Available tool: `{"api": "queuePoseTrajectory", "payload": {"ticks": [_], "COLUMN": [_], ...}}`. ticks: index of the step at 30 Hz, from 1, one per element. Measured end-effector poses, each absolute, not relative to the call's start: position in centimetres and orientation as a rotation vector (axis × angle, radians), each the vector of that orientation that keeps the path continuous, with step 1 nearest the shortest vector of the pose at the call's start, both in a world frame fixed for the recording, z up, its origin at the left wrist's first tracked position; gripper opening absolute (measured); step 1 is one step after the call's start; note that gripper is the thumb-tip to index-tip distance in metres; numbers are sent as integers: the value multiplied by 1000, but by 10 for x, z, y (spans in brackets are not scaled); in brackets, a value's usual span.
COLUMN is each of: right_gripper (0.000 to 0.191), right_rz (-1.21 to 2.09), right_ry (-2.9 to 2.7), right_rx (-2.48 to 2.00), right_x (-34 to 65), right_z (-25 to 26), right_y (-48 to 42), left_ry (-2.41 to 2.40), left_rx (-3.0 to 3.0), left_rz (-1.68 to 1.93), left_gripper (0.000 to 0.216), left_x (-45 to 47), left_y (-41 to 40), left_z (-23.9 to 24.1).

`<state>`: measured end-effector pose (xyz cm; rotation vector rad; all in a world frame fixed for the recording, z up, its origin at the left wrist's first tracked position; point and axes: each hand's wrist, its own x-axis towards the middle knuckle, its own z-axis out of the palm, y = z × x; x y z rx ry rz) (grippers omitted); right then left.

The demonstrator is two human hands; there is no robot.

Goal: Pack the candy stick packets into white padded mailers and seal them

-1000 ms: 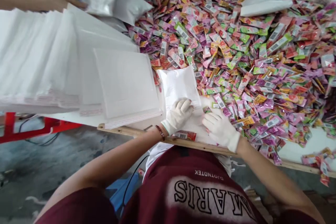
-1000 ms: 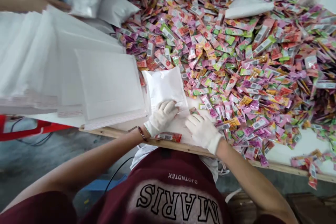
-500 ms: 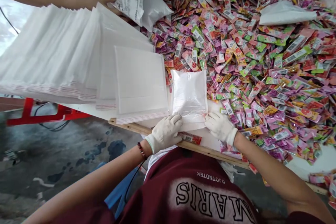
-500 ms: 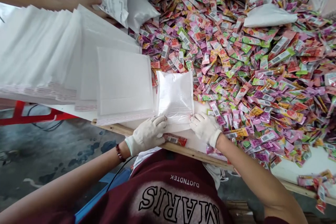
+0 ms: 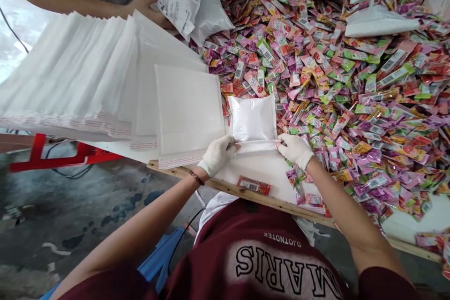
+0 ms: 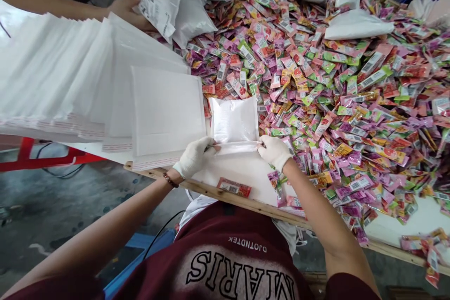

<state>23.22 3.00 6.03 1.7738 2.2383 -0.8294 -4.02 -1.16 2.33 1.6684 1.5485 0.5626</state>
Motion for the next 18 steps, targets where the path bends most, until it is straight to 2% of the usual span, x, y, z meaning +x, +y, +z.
{"api": "queuePoseTrajectory", "payload": {"ticks": [2,4,6,10,13,15,18], "right_gripper": [15,18,28,38,32,31,39], "right_rz": [-738,-686,-681,-818,-975,-851,-352], "right_ry": [2175,2124,2111,2316,2531,2616,2527], "right_rx": [1792,1837,1892,1900,1951,2083,2324], "right_x": [226,221,221,231,256,280,315], "right_z": [53,48,45,49,57,63,62], "right_y": [35,36,31,13,4,6,19], "left_ry": [1666,1726,1573,1077,1019,1003,873], "left_rx": [1534,1316,1053,716,714,770,888], "left_rz": [653,771,783,572,727,926,1280], "left_gripper": [19,38,50,37,33,31,39], "left_x": [-36,-34,-32,-26,-26,-31,-34], "left_y": [-10,-9,-9,-11,4,31,86], "left_z": [20,24,36,85,132,163,195]}}
